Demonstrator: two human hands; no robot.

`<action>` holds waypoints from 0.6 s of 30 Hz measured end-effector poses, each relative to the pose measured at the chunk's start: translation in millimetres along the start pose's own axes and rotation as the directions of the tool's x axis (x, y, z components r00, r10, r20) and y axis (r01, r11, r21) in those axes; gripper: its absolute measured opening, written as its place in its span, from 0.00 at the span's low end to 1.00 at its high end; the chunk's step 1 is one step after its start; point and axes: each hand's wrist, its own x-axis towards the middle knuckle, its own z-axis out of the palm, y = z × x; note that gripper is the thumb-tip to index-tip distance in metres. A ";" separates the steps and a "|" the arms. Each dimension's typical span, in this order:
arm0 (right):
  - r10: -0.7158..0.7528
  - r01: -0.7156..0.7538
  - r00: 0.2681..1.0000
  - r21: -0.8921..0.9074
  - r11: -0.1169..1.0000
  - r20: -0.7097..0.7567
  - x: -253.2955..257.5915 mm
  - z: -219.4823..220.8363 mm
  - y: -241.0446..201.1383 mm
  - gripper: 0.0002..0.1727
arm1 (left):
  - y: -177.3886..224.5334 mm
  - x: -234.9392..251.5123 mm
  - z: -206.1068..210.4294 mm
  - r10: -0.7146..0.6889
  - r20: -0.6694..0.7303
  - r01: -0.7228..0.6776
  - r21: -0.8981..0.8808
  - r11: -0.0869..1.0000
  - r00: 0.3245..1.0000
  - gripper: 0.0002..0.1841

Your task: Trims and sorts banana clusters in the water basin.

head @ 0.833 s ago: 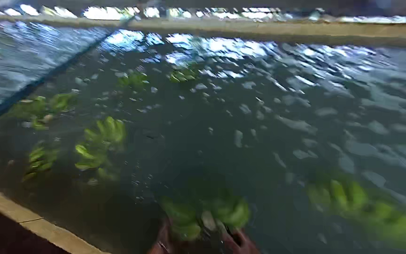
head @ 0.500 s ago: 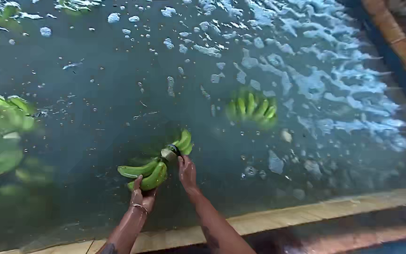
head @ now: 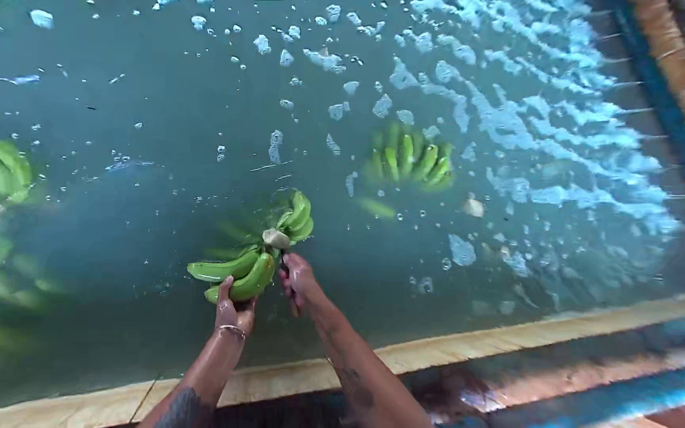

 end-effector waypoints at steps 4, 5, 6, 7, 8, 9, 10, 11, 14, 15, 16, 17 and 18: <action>-0.109 0.109 0.993 -0.006 0.994 -0.053 -42.7 -16.6 -23.2 0.18 | 2.5 19.6 -4.4 0.057 0.098 -0.066 0.092 0.994 0.994 0.19; -0.202 0.165 0.966 -0.217 0.962 -0.160 -28.2 -27.6 -23.4 0.19 | 0.3 19.8 -7.0 0.060 0.106 -0.072 0.122 0.990 0.993 0.19; -0.269 0.150 0.942 -0.464 0.873 -0.202 -8.8 -37.2 -26.6 0.21 | -2.1 19.3 -5.9 0.067 0.113 -0.084 0.147 0.985 0.991 0.18; -0.260 0.072 0.946 -0.652 0.755 -0.196 7.5 -40.9 -31.8 0.24 | -5.1 17.2 -5.9 0.076 0.113 -0.094 0.163 0.982 0.991 0.17; -0.227 0.002 0.955 -0.761 0.649 -0.191 21.4 -36.8 -36.2 0.27 | -7.3 15.3 -5.4 0.087 0.108 -0.105 0.168 0.980 0.990 0.16; -0.202 -0.046 0.959 -0.812 0.582 -0.200 33.8 -28.0 -36.9 0.28 | -8.5 13.9 -5.2 0.097 0.104 -0.114 0.169 0.979 0.990 0.16; -0.195 -0.071 0.956 -0.820 0.568 -0.218 43.0 -17.9 -32.4 0.28 | -9.8 13.5 -5.3 0.110 0.096 -0.126 0.174 0.977 0.989 0.16; -0.206 -0.058 0.952 -0.793 0.606 -0.227 48.0 -9.4 -23.2 0.27 | -11.5 15.0 -5.9 0.124 0.088 -0.138 0.178 0.974 0.988 0.16; -0.101 0.078 0.995 -0.469 0.880 -0.023 17.1 -6.7 0.2 0.21 | -4.1 29.2 -15.2 0.138 0.093 -0.153 0.175 0.973 0.986 0.17; -0.029 0.055 0.996 -0.332 0.942 0.083 -2.7 -11.6 -1.0 0.19 | 3.2 32.4 -16.1 0.124 0.104 -0.141 0.179 0.974 0.987 0.16; -0.007 0.037 0.993 -0.257 0.966 0.116 -15.4 -18.4 -2.6 0.18 | 9.5 32.2 -15.8 0.101 0.110 -0.120 0.179 0.977 0.989 0.16; -0.054 0.068 0.997 -0.265 0.962 0.059 -18.8 -25.5 -1.7 0.17 | 13.4 28.0 -15.5 0.077 0.098 -0.093 0.177 0.980 0.992 0.17; -0.139 0.119 0.990 -0.357 0.927 -0.032 -12.7 -31.5 -0.3 0.19 | 15.7 22.3 -13.9 0.053 0.081 -0.066 0.161 0.985 0.995 0.18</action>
